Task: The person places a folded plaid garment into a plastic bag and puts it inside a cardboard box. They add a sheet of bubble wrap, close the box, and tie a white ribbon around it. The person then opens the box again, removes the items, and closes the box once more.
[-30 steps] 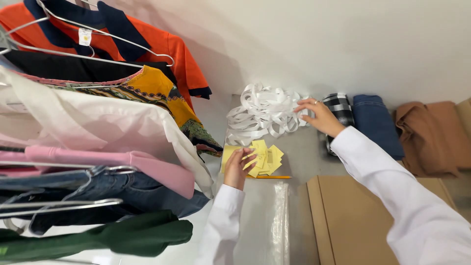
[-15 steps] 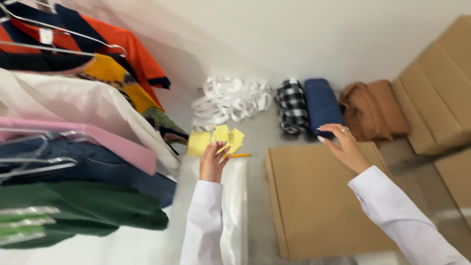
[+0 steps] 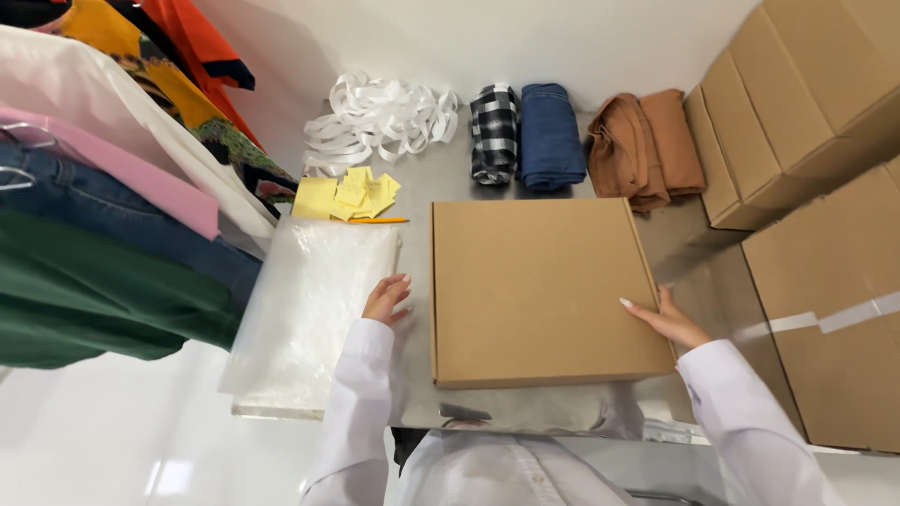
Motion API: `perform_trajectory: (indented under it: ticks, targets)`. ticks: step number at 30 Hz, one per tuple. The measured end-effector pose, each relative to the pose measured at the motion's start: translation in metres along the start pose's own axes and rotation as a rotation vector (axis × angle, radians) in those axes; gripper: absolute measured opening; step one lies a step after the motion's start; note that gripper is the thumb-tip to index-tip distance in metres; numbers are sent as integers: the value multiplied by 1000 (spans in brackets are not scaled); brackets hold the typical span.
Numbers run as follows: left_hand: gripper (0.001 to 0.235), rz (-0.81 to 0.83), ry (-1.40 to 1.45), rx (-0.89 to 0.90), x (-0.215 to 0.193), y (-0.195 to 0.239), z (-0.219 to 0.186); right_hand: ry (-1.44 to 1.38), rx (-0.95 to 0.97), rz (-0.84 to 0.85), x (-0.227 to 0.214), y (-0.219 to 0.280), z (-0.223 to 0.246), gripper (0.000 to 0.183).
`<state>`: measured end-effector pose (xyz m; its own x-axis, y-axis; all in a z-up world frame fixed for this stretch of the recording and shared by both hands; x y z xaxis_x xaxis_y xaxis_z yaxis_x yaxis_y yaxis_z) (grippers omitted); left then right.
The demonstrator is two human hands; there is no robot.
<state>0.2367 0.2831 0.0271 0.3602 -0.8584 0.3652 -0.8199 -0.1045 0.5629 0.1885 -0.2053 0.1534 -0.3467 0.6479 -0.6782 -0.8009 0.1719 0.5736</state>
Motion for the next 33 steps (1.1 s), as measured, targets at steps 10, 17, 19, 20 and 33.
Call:
perform_trajectory:
  ticks: [10,17,19,20,33]
  targets:
    - [103,-15,-209,-293,28,102,47,-465,208,138,12,27,-60,113]
    - [107,-109,138,-291,58,145,32,-746,149,160,31,2,-92,109]
    - [104,-140,263,-289,33,115,58,-847,146,143,38,-15,-115,106]
    - [81,-178,447,-255,15,94,76,-930,100,175,41,-24,-126,98]
    - [51,-303,1197,2,32,122,113,-1663,357,113,91,-13,-154,25]
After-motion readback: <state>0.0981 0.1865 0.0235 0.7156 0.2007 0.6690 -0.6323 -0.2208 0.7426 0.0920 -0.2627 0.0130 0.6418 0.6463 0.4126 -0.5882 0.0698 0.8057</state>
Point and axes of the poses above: each hand's wrist, its own y-axis away from the middle knuckle, its own x-axis out of the palm, z = x × y, the point moved 4 cm from there along -y, towards the middle knuckle, and after that the axes turned 14 degrees about y, right-handed, at the moved point
